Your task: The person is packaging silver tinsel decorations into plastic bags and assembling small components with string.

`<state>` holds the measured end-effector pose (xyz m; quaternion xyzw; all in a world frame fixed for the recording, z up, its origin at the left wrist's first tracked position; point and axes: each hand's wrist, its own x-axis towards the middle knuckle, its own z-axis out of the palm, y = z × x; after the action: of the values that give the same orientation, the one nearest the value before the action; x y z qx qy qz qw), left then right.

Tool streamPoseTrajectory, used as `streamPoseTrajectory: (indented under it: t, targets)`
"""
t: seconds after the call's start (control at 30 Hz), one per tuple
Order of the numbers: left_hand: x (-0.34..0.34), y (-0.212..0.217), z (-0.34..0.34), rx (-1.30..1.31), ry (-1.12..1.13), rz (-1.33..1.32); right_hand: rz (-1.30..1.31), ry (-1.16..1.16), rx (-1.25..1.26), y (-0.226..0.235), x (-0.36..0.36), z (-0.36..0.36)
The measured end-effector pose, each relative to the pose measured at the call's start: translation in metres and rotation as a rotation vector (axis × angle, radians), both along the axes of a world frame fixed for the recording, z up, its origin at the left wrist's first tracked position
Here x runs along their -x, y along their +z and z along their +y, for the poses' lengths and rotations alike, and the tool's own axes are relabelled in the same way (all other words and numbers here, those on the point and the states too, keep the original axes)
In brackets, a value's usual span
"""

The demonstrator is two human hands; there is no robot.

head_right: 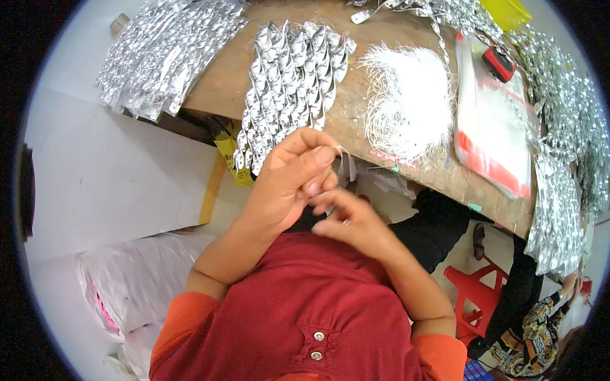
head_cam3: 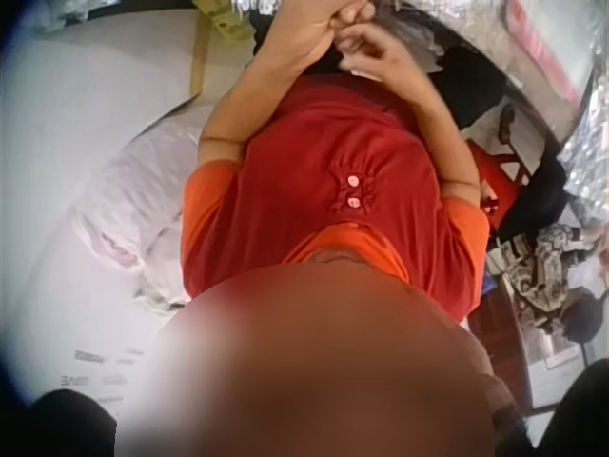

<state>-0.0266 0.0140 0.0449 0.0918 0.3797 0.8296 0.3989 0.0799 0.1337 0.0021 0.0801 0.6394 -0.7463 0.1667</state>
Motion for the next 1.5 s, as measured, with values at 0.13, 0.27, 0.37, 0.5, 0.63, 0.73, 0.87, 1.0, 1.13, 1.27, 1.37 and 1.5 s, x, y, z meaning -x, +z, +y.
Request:
streamPoseTrajectory:
  t: [0.13,0.27,0.37,0.5,0.63,0.73,0.87,1.0,1.13,1.27,1.37,1.5]
  targets:
    - [0.003,0.011,0.010,0.047,-0.064,0.033,0.092,0.085,0.141,-0.005,0.005,-0.017]
    - [0.013,0.003,-0.012,0.090,0.226,0.513,0.139,-0.244,0.037,0.023,0.026,0.004]
    - [0.024,0.003,-0.055,0.334,0.399,0.640,0.338,-0.443,-0.135,0.040,0.057,0.040]
    - [0.034,-0.014,-0.092,0.461,0.540,0.579,0.331,-0.465,-0.153,0.053,0.105,0.073]
    - [0.027,-0.021,-0.109,0.521,0.557,0.547,0.237,-0.276,-0.171,0.045,0.148,0.080]
    - [0.024,-0.025,-0.104,0.577,0.544,0.596,0.216,-0.258,-0.301,0.040,0.170,0.078]
    - [0.033,-0.028,-0.100,0.608,0.568,0.836,0.218,-0.144,-0.435,0.037,0.198,0.088]
    - [0.043,-0.032,-0.101,0.630,0.619,0.890,0.212,-0.149,-0.498,0.028,0.217,0.081]
    - [0.047,-0.036,-0.100,0.663,0.672,0.958,0.187,-0.147,-0.580,0.024,0.229,0.076]
    - [0.053,-0.041,-0.099,0.658,0.668,0.970,0.235,-0.161,-0.719,0.006,0.237,0.081]
    - [0.056,-0.042,-0.099,0.679,0.671,0.974,0.327,-0.224,-0.818,0.002,0.233,0.076]
    - [0.060,-0.041,-0.097,0.730,0.688,1.012,0.474,-0.386,-0.848,0.006,0.214,0.075]
